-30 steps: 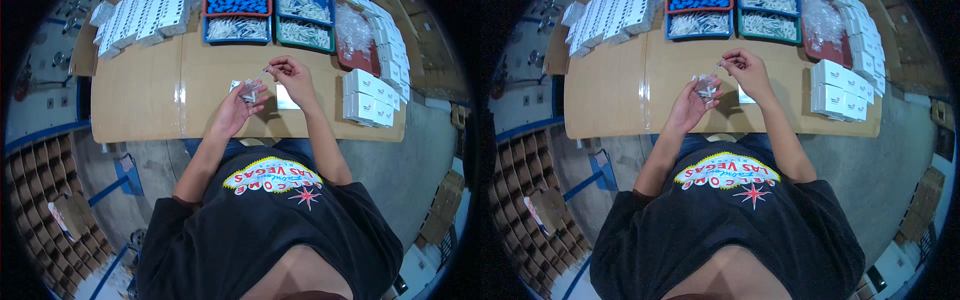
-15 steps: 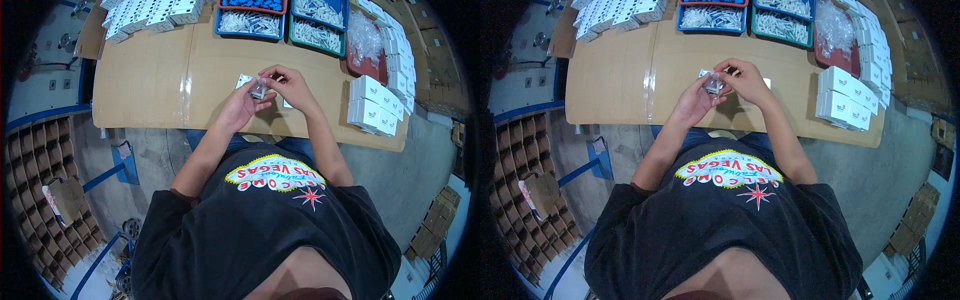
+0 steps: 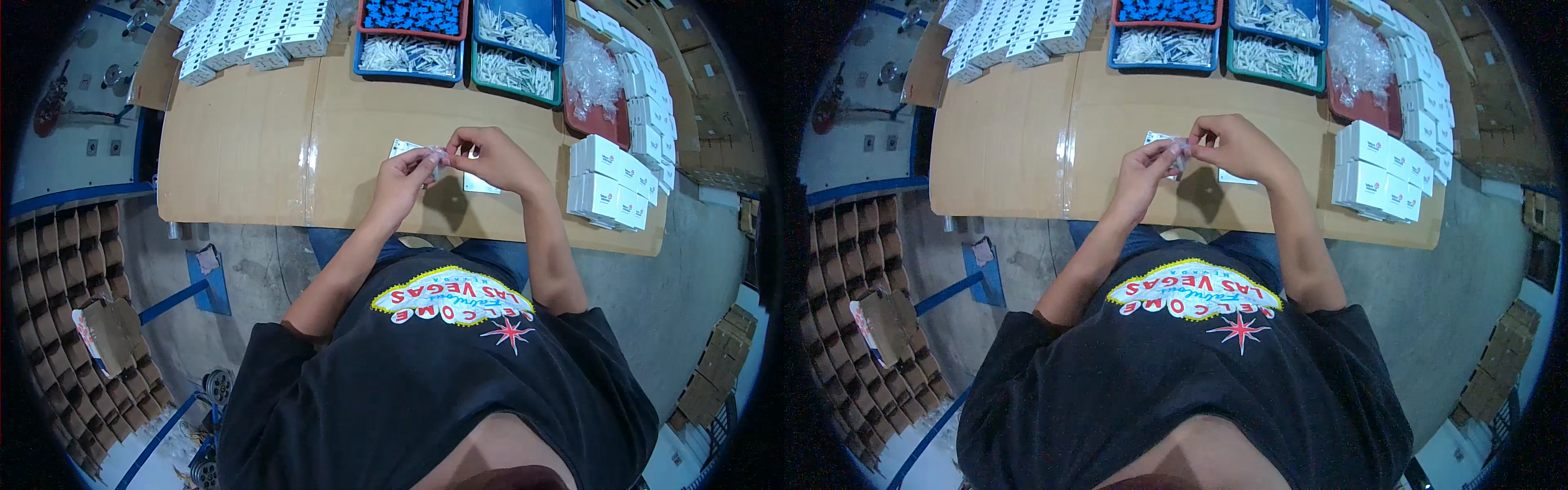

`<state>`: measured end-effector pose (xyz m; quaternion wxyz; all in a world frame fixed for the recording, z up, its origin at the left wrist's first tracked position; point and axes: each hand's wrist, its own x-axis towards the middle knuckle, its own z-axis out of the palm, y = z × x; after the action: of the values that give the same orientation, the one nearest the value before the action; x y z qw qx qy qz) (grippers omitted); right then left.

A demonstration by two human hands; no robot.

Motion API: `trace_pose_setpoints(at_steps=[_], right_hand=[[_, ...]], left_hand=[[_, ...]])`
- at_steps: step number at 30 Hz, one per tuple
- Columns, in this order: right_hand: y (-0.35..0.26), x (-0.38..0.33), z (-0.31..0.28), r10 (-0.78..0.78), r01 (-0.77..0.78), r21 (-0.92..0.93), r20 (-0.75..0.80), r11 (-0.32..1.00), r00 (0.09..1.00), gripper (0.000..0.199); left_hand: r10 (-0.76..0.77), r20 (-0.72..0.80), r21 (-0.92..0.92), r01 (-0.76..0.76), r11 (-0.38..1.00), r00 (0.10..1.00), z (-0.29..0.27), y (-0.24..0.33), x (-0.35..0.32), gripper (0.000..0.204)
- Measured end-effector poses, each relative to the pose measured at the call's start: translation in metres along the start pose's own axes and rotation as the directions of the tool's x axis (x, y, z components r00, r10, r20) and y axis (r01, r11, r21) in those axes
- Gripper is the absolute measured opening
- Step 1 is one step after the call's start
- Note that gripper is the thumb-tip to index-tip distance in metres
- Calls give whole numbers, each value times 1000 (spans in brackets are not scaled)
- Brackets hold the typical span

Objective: Assembling small electronic or electrical components, placing them in plastic bags, and then into white boxes at a factory workbench.

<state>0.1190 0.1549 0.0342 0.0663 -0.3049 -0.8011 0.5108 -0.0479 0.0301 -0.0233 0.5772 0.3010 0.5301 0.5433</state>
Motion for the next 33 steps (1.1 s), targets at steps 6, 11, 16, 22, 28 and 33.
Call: trace_pose_setpoints(at_steps=[6, 11, 16, 22, 28, 33], right_hand=[[1, -1, 12, 27, 21, 219, -215, 975, 976, 11], [5, -1, 28, -12, 142, 308, -389, 941, 921, 17], [10, -5, 25, 65, 65, 386, -314, 920, 947, 17], [16, -7, 28, 57, 104, 438, -339, 893, 939, 14], [16, -7, 35, 109, 79, 489, -345, 869, 932, 13], [28, -4, 46, 108, 101, 479, -390, 872, 915, 11]], left_hand=[[50, -77, -58, -55, 997, 996, -1, 7, 3, 21], [114, -122, -116, -128, 985, 986, 4, 11, 5, 17], [80, -143, -131, -99, 986, 987, 7, 19, 3, 16], [99, -146, -165, -123, 979, 984, 10, 19, 1, 15], [113, -139, -114, -129, 985, 984, 11, 16, 1, 15], [123, -133, -110, -138, 984, 984, 11, 11, 1, 14]])
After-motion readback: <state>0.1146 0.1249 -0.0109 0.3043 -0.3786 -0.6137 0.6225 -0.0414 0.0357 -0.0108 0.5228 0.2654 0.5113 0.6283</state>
